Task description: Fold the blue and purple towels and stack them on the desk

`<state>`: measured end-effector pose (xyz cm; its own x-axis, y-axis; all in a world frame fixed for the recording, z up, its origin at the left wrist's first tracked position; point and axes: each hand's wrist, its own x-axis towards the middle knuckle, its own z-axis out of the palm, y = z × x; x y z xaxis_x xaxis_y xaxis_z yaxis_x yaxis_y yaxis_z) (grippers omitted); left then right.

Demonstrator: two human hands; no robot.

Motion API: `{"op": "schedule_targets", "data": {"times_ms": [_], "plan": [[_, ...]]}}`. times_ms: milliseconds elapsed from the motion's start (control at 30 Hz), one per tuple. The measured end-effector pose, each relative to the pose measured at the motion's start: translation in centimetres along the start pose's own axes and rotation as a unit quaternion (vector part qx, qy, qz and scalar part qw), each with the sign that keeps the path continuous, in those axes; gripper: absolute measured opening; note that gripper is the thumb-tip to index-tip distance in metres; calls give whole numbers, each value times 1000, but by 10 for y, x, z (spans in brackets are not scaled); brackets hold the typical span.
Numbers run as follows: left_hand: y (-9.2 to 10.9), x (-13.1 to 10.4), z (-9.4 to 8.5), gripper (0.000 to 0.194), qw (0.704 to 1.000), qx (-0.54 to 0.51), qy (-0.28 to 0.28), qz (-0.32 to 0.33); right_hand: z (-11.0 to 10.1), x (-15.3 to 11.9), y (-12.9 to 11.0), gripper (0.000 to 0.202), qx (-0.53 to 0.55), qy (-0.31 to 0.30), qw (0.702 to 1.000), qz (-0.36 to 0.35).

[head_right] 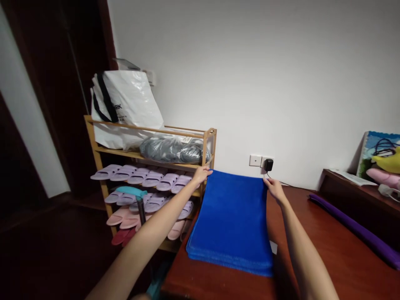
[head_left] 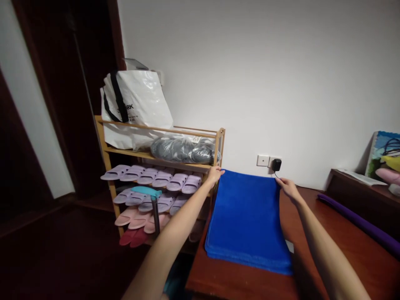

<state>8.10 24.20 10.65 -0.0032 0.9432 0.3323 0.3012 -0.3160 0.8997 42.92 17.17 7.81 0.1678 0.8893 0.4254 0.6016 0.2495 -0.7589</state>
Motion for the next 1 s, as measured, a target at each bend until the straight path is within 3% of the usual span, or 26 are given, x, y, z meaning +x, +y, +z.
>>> {"op": "schedule_targets", "data": {"times_ms": [267,500,600,733,867,1000], "plan": [[-60,29,36,3,979,202,-4,-6,45,16,67,40,-59,-6,997,51],[-89,31,60,18,941,335,-46,-24,70,21,103,40,-150,-36,982,106],[-97,27,65,26,925,373,-71,-2,77,19,103,40,-207,-45,971,110],[-104,13,73,45,903,405,-114,92,94,10,85,56,-280,-31,957,62],[-117,-4,81,56,874,415,-203,150,117,-3,75,66,-313,-121,942,5],[-126,-8,85,63,861,429,-242,126,127,-10,79,73,-350,-172,920,46]]}}
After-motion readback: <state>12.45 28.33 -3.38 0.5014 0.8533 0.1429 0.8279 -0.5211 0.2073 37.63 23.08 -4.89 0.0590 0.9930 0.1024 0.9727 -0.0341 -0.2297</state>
